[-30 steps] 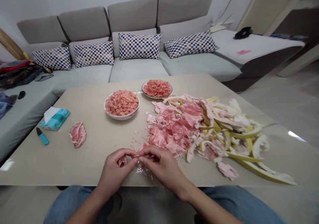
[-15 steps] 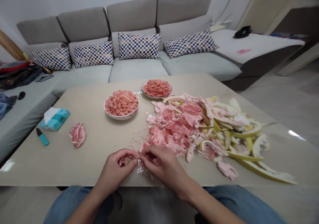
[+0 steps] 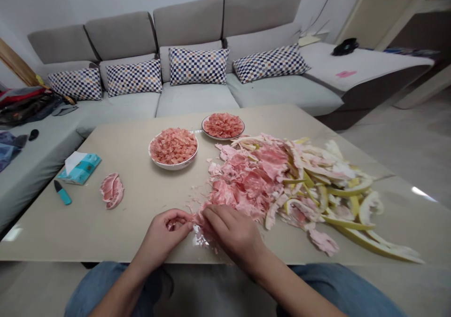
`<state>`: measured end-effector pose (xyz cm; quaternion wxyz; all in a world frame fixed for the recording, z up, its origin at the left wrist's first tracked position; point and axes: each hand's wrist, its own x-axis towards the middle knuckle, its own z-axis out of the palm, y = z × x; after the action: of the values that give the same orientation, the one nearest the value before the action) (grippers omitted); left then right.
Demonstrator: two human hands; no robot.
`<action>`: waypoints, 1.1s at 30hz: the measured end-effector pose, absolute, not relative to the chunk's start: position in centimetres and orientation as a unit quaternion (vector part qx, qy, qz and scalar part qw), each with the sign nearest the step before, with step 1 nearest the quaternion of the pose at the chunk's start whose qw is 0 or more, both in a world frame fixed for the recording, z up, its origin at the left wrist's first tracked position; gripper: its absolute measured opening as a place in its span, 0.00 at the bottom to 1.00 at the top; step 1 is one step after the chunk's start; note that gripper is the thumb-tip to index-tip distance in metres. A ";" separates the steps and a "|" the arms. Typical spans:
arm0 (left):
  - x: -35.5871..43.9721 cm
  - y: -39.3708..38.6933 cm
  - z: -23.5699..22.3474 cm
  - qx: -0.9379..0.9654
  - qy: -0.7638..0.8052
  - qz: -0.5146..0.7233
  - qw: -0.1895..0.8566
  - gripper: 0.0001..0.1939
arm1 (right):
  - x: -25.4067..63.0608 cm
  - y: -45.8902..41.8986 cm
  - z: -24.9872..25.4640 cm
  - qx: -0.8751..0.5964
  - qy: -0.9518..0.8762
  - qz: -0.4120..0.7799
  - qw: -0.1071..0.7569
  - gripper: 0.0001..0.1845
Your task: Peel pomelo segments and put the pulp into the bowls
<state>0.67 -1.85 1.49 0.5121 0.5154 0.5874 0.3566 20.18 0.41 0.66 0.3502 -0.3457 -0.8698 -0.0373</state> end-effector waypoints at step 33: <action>-2.6 1.6 1.0 0.340 0.549 0.488 0.587 0.24 | 9.8 20.0 4.3 -0.375 -0.839 0.095 0.383 0.10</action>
<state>-2.56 1.58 1.02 0.5870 0.3403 0.5494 0.4876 9.85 20.03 4.30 0.3825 -0.3754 -0.8389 0.0947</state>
